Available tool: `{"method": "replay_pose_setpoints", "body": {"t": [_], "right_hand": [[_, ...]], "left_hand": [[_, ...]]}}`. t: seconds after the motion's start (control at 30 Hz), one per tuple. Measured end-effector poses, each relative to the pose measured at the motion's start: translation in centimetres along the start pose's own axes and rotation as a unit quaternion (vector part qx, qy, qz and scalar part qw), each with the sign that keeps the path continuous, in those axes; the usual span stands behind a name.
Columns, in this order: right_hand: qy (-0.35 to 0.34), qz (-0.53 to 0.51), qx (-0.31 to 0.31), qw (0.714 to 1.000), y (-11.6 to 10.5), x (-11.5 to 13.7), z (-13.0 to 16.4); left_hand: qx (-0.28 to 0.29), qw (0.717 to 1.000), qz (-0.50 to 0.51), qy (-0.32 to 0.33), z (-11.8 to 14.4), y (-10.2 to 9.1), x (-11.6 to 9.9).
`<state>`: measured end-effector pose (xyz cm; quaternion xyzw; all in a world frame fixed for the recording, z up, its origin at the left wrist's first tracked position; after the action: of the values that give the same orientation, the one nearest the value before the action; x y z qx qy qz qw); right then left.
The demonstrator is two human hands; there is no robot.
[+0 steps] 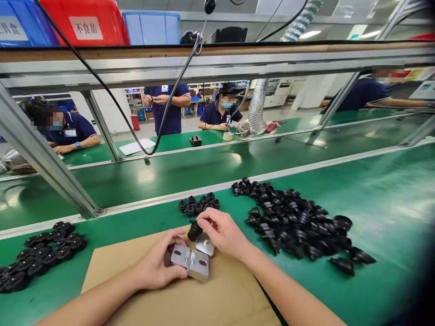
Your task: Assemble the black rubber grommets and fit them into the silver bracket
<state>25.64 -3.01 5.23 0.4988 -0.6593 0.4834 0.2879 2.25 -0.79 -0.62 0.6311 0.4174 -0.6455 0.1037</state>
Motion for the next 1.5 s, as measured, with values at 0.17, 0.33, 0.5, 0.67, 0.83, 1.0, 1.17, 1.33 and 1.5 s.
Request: {"method": "replay_pose_setpoints", "body": {"t": [0.17, 0.33, 0.5, 0.67, 0.83, 1.0, 1.17, 1.33, 1.5], "right_hand": [[-0.083, 0.088, 0.068, 0.99, 1.5, 1.5, 0.6], [-0.105, 0.112, 0.09, 0.984, 2.2, 1.4, 0.9], [-0.095, 0.098, 0.095, 0.986, 2.2, 1.3, 1.0], [-0.047, 0.096, 0.119, 0.987, 2.4, 1.4, 0.9], [-0.011, 0.102, 0.137, 0.985, 1.9, 1.6, 0.8], [-0.018, 0.116, 0.161, 0.98, 1.3, 2.3, 0.9], [-0.034, 0.106, 0.171, 0.979, 1.6, 2.5, 0.8], [-0.04, 0.124, 0.159, 0.979, 1.8, 2.3, 0.7], [-0.036, 0.125, 0.154, 0.98, 2.1, 2.1, 0.6]], "left_hand": [[0.022, 1.0, -0.008, 0.01, -0.4, -0.6, -0.9], [0.042, 0.999, -0.01, 0.006, -0.4, -0.7, -0.2], [0.043, 0.999, -0.016, 0.012, -0.3, -0.6, 0.4], [0.029, 1.0, -0.007, 0.007, -0.4, -0.4, 0.6], [0.024, 1.0, 0.011, -0.007, -0.5, -0.6, 0.1], [0.033, 0.999, 0.029, -0.023, -0.7, -0.9, -0.4], [0.05, 0.997, 0.035, -0.041, -1.0, -1.4, -0.3], [0.057, 0.994, 0.073, -0.055, -1.2, -1.6, -0.1], [0.053, 0.993, 0.085, -0.062, -1.3, -1.5, -0.2]]}}
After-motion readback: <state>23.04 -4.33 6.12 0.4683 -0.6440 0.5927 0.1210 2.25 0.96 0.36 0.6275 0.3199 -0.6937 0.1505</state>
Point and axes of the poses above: each hand's wrist, its own z-axis away from the middle knuckle, its own y-axis out of the palm, x = y × z, the point moved 3 cm from there along -z, towards the middle knuckle, and after that the axes turned 10 degrees about -z, right-handed, at the moved point
